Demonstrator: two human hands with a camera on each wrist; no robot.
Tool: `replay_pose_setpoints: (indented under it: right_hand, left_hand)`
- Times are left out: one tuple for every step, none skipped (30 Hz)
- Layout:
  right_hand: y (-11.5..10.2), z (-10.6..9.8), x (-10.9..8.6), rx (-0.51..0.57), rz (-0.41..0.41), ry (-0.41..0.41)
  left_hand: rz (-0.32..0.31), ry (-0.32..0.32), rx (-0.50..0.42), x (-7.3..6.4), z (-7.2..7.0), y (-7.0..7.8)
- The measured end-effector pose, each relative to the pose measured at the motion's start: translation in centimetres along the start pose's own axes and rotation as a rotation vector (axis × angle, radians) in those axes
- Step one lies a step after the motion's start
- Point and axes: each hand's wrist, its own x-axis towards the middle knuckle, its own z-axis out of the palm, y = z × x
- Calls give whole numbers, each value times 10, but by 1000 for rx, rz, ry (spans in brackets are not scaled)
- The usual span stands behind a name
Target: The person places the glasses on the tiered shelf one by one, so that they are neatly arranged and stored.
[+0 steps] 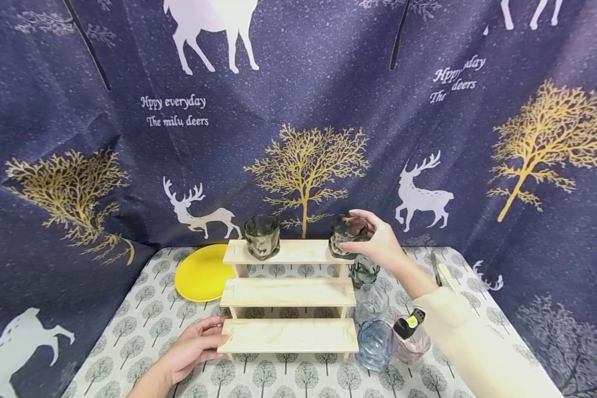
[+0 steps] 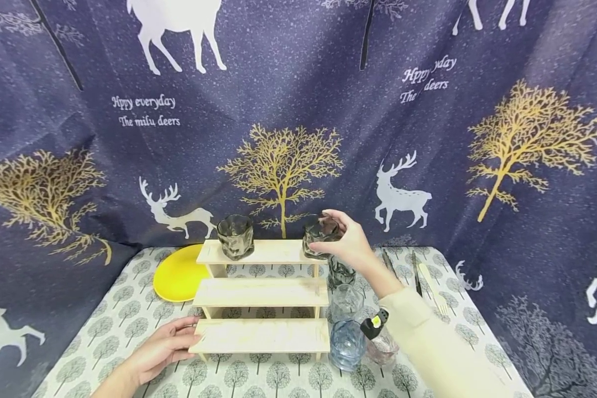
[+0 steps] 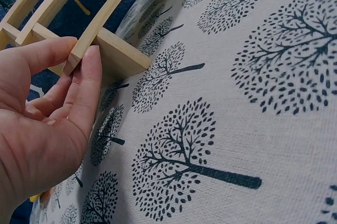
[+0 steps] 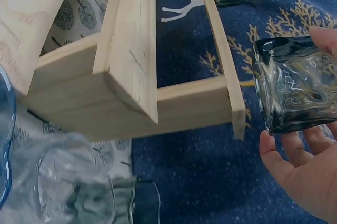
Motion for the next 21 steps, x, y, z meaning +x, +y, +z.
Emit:
replay_pose_setpoints:
  right_hand:
    - [0, 3, 2, 5, 1, -5]
    - [0, 5, 3, 2, -3, -10]
    - [0, 8, 5, 7, -5, -14]
    - [0, 11, 6, 5, -11, -21]
    - [0, 13, 8, 5, -15, -27]
    - [-1, 16, 9, 3, -19, -33]
    - [-1, 18, 10, 3, -27, -39]
    - [0, 21, 12, 4, -36, -45]
    - [0, 23, 13, 7, -41, -52]
    - [0, 25, 14, 8, -44, -59]
    - [0, 27, 15, 11, -44, -65]
    - [-1, 29, 16, 10, -47, -69]
    - [-1, 32, 17, 13, -48, -73]
    - [-1, 34, 18, 14, -49, -77]
    - [-2, 36, 18, 19, -48, -80]
    - [-2, 38, 18, 21, -51, -84]
    - [-2, 40, 19, 20, -53, -85]
    - [-2, 41, 19, 19, -57, -87]
    - [-2, 43, 19, 21, -60, -88]
    - [-2, 44, 20, 21, -60, -88]
    - [-2, 45, 20, 22, -54, -89]
  left_hand:
    - [-1, 1, 0, 0, 0, 0]
    - [-2, 2, 0, 0, 1, 0]
    - [-1, 2, 1, 0, 1, 0]
    - [0, 4, 3, -1, 1, 0]
    - [-1, 6, 3, -1, 1, 0]
    - [2, 7, 3, -1, 2, 0]
    - [4, 7, 4, -1, 2, 0]
    - [3, 8, 3, -1, 1, 0]
    - [4, 7, 3, -1, 1, -1]
    - [4, 7, 2, -1, 1, 0]
    - [4, 6, 0, -1, 1, 0]
    - [8, 4, 0, -1, 1, 0]
    - [8, 4, -1, -1, 1, 0]
    - [5, 6, -3, -1, 1, 0]
    - [5, 8, -3, -1, 1, 0]
    - [5, 8, -3, -1, 1, 0]
    - [1, 9, -3, -1, 1, 0]
    - [0, 7, -4, -1, 1, 0]
    - [-4, 5, -4, -1, 1, 0]
    - [-6, 3, -4, -1, 1, 1]
    - [-4, -2, -5, -1, 1, 1]
